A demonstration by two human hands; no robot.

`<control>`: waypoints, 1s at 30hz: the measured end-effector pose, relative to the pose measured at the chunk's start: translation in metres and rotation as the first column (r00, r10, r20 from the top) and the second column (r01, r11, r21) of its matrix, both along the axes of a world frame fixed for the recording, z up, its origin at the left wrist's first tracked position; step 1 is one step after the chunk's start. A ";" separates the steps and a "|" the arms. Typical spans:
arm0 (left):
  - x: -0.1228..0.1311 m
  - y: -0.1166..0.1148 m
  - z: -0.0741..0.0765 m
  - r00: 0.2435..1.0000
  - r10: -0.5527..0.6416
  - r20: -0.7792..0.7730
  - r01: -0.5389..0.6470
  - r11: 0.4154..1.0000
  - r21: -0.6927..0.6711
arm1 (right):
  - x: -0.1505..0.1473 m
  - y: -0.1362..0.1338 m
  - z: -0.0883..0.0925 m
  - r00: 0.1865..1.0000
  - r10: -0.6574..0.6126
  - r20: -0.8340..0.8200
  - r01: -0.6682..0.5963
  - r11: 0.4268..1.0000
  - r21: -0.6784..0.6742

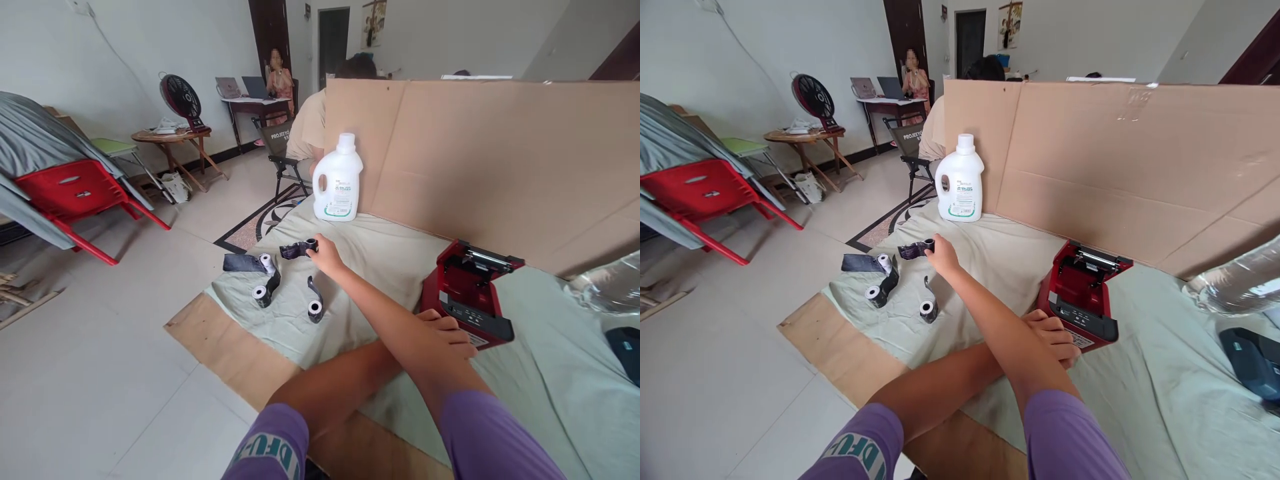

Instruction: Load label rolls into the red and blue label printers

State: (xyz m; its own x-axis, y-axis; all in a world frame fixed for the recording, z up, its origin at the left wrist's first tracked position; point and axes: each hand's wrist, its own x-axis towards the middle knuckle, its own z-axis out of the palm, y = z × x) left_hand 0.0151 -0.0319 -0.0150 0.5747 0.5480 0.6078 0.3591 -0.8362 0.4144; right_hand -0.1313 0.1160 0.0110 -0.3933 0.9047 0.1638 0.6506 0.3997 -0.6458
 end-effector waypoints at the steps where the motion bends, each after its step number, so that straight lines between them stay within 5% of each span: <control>1: -0.002 -0.001 0.003 0.999 -0.047 -0.023 0.049 0.997 0.054 | -0.001 -0.001 -0.006 1.000 0.004 0.014 -0.004 1.000 -0.011; 5: -0.006 0.001 0.009 0.996 -0.084 -0.017 0.085 0.982 0.171 | 0.002 -0.006 -0.014 0.997 0.000 0.072 0.004 0.999 -0.045; 10: 0.001 0.006 -0.003 0.990 -0.126 -0.059 0.133 0.980 0.147 | 0.023 -0.029 0.008 0.995 -0.007 0.097 0.014 0.997 -0.073; 17: 0.003 0.007 -0.002 0.957 -0.125 -0.261 0.199 0.938 0.284 | 0.071 -0.106 0.051 0.933 0.353 0.067 -0.353 0.936 -0.013; 20: 0.002 0.009 0.001 0.951 -0.113 -0.286 0.208 0.921 0.328 | 0.075 -0.123 0.050 0.826 0.505 0.250 -0.528 0.849 0.027; 24: 0.006 0.012 -0.003 0.968 -0.073 -0.242 0.172 0.891 0.420 | 0.075 -0.127 0.035 0.788 0.472 0.396 -0.550 0.829 0.104; 27: 0.007 0.013 -0.006 0.972 -0.062 -0.226 0.158 0.886 0.436 | 0.085 -0.129 0.029 0.860 0.427 0.278 -0.475 0.869 0.136; 30: 0.007 0.011 -0.005 0.962 -0.156 -0.223 0.229 0.906 0.356 | 0.110 -0.136 0.037 0.932 0.361 -0.018 -0.358 0.929 0.099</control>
State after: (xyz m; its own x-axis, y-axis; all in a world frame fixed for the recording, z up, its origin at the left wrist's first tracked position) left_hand 0.0219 -0.0212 -0.0199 0.7674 0.1679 0.6187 0.2148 -0.9767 -0.0014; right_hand -0.0209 -0.0195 0.0480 -0.6819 0.6840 0.2593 0.4296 0.6614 -0.6149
